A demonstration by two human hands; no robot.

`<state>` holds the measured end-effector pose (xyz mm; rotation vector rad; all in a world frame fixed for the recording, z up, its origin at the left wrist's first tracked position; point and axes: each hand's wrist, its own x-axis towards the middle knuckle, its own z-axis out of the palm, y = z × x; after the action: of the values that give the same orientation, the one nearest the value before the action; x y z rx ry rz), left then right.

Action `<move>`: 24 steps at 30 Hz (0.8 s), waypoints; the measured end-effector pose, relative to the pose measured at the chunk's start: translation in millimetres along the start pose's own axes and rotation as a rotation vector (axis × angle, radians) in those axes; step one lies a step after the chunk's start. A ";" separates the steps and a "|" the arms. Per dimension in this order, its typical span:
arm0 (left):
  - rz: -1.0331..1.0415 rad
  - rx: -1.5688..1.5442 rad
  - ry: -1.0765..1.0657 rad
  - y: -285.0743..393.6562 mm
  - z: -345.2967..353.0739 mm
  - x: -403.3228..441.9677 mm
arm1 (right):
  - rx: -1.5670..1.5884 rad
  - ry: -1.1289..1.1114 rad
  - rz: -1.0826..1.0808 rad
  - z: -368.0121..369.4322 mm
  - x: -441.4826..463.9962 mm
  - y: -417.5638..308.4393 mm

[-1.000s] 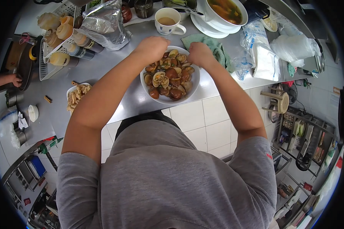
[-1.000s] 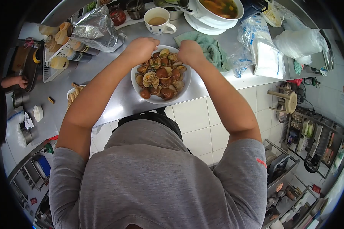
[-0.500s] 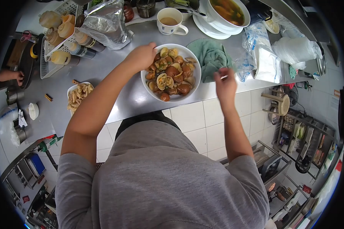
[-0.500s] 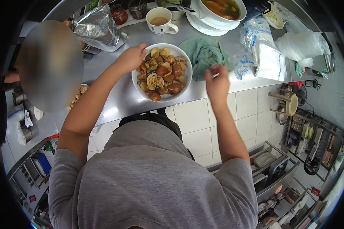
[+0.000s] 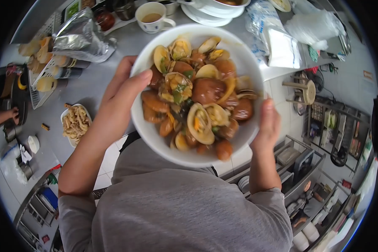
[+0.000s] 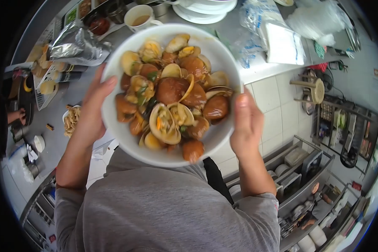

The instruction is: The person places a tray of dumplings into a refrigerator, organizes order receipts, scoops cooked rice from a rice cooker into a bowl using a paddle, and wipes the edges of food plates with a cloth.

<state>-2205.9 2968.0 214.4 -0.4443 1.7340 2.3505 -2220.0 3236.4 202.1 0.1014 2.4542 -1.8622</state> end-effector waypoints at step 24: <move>0.020 0.393 0.198 -51.2 -16.2 14.1 | -0.165 -0.029 -0.045 13.4 25.3 29.0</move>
<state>-2200.5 2967.5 159.2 -0.6065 2.2324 1.9585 -2242.6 3231.7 168.5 0.0106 2.5986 -1.6559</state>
